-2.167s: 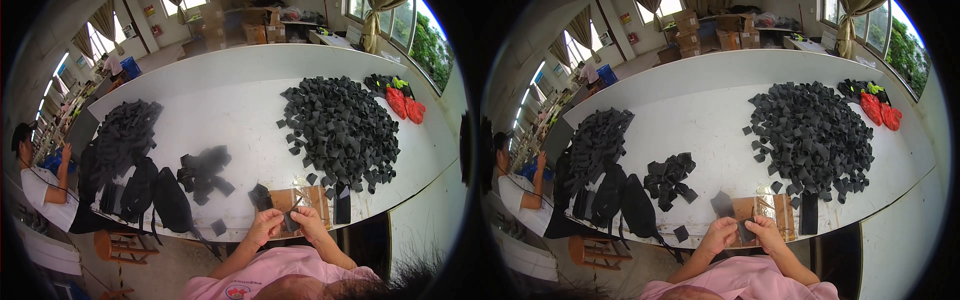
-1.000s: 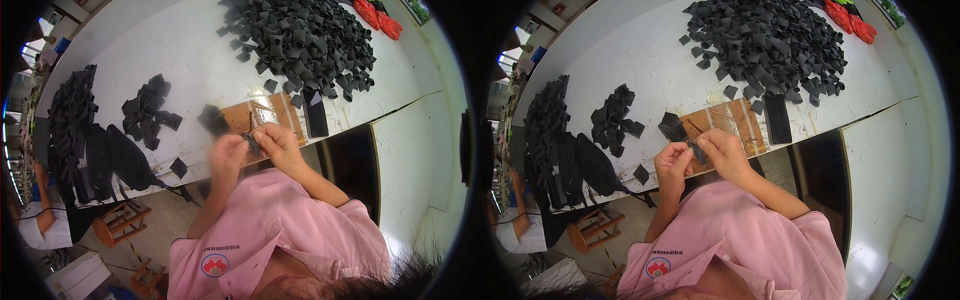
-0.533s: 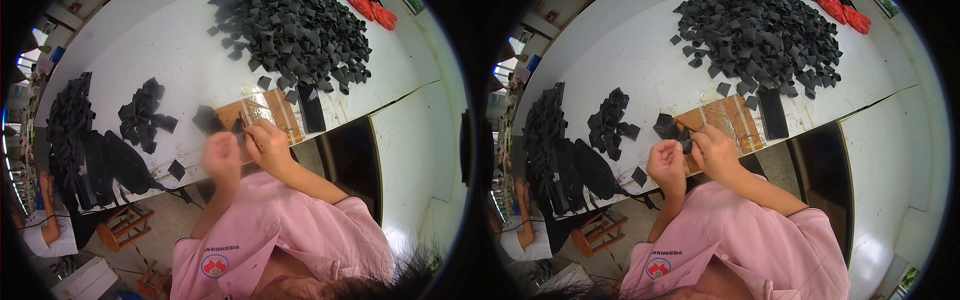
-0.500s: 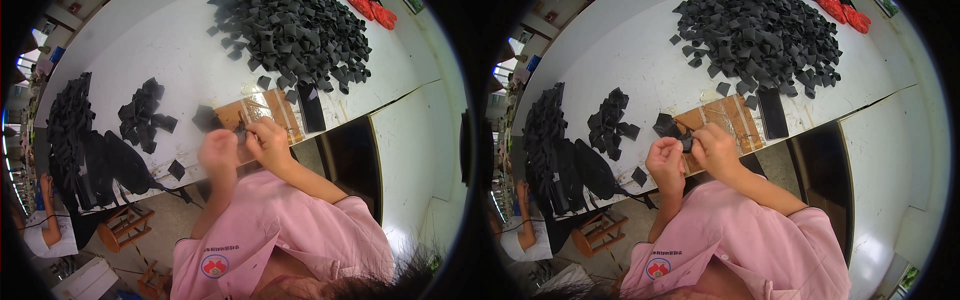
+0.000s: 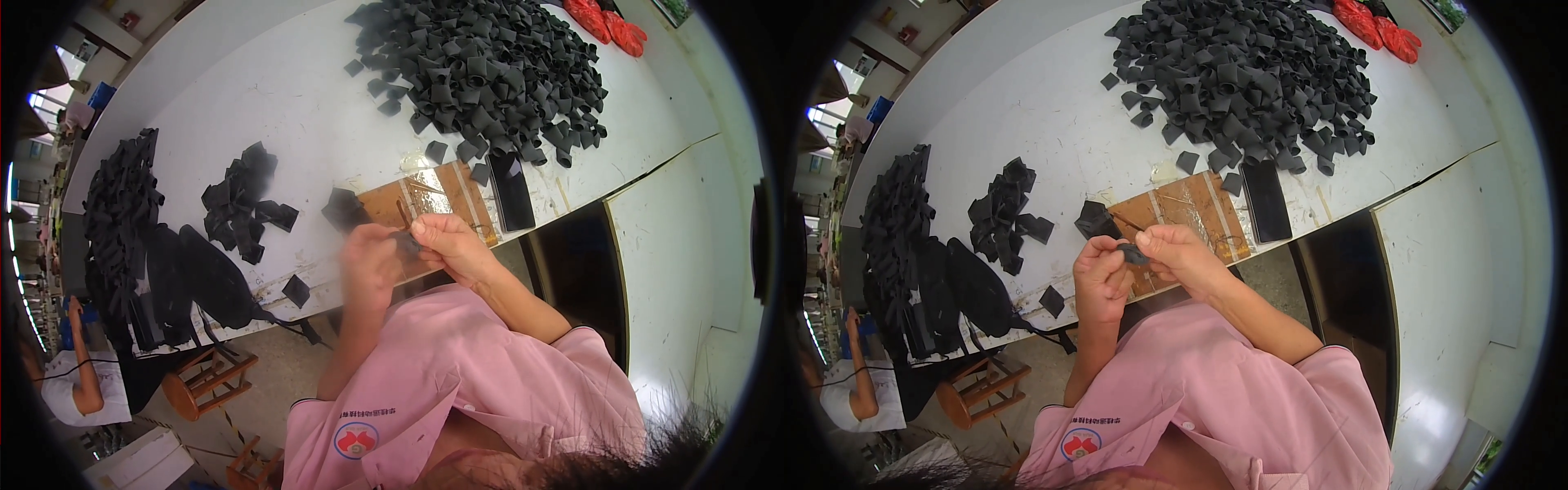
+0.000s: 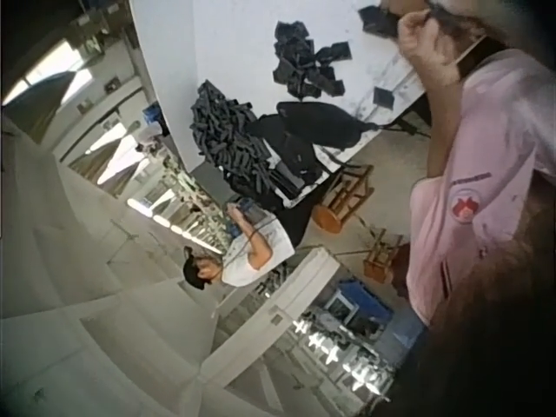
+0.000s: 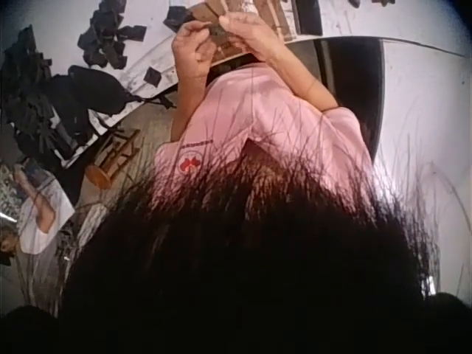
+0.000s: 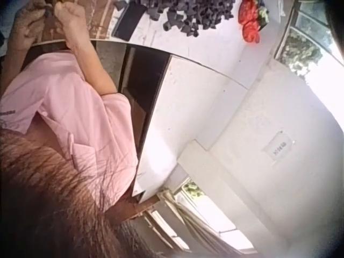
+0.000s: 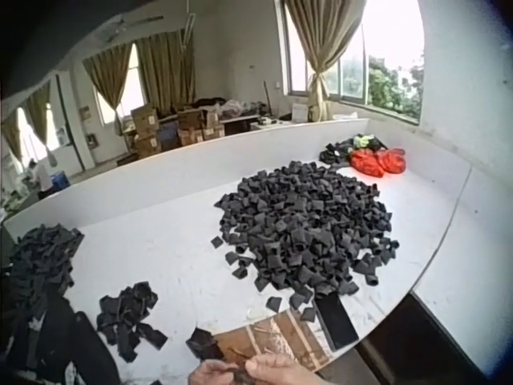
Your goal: Preparing small black rubber or foam components by hand at a factory workbench.
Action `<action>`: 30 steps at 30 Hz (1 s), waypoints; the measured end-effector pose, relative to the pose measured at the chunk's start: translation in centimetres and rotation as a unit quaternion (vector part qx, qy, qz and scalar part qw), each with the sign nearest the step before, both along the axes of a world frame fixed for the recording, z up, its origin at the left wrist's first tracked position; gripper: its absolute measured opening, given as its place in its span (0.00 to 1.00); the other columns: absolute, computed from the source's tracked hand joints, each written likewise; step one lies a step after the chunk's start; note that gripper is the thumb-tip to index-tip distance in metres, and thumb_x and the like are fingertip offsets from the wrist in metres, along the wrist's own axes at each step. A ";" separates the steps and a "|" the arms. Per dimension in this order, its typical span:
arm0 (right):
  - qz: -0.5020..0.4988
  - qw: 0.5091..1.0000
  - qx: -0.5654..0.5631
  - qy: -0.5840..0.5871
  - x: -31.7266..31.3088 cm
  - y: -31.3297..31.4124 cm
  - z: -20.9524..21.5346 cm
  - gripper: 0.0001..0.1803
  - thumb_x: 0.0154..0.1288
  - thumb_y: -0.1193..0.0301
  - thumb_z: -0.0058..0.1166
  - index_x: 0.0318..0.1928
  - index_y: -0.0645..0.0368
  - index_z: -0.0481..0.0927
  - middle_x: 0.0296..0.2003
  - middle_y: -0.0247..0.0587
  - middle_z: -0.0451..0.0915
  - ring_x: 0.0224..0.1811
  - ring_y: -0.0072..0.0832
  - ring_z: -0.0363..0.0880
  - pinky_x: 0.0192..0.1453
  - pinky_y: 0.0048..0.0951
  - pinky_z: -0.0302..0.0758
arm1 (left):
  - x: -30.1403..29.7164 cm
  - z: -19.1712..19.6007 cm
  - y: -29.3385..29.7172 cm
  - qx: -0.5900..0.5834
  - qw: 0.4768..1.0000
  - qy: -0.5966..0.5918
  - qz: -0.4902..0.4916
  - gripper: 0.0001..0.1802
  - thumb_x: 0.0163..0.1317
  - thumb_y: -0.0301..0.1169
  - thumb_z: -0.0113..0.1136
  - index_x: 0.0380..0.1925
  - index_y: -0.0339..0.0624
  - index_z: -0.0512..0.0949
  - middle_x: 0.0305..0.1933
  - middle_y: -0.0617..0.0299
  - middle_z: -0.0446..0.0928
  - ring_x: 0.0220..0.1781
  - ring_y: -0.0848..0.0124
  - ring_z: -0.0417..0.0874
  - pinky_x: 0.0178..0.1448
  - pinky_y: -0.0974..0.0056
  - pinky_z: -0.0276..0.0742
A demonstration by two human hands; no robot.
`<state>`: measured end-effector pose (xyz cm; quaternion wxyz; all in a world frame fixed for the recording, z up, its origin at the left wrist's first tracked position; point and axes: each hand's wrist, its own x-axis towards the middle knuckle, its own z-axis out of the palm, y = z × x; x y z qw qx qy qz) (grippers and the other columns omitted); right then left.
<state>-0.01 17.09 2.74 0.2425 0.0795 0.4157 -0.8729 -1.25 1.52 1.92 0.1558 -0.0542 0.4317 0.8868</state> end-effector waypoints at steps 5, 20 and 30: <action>-0.016 0.971 0.134 0.199 -3.2 -0.1 5.0 0.14 0.63 0.63 0.48 0.23 0.55 0.70 0.18 0.21 0.61 0.19 0.10 0.53 0.21 0.14 0.50 | -1.6 4.8 0.0 0.458 0.860 -0.108 -0.198 0.09 0.63 0.22 0.39 0.38 0.36 0.70 0.35 0.51 0.75 0.07 0.85 0.55 0.10 0.78 0.49; -0.111 0.857 0.378 0.333 -3.7 0.4 2.2 0.14 0.60 0.62 0.50 0.30 0.63 0.73 0.23 0.33 0.68 0.23 0.20 0.66 0.25 0.21 0.63 | -2.7 4.0 1.1 -0.269 0.908 0.311 0.078 0.14 0.54 0.18 0.52 0.43 0.30 0.71 0.37 0.57 0.75 0.43 0.72 0.73 0.50 0.69 0.67; -0.201 0.659 0.506 0.519 -2.5 -0.7 4.0 0.14 0.45 0.72 0.61 0.33 0.62 0.74 0.25 0.40 0.71 0.24 0.33 0.71 0.25 0.29 0.69 | -2.0 4.3 1.0 -0.009 0.978 0.156 0.139 0.04 0.61 0.23 0.47 0.34 0.35 0.71 0.37 0.54 0.74 0.40 0.70 0.73 0.49 0.65 0.68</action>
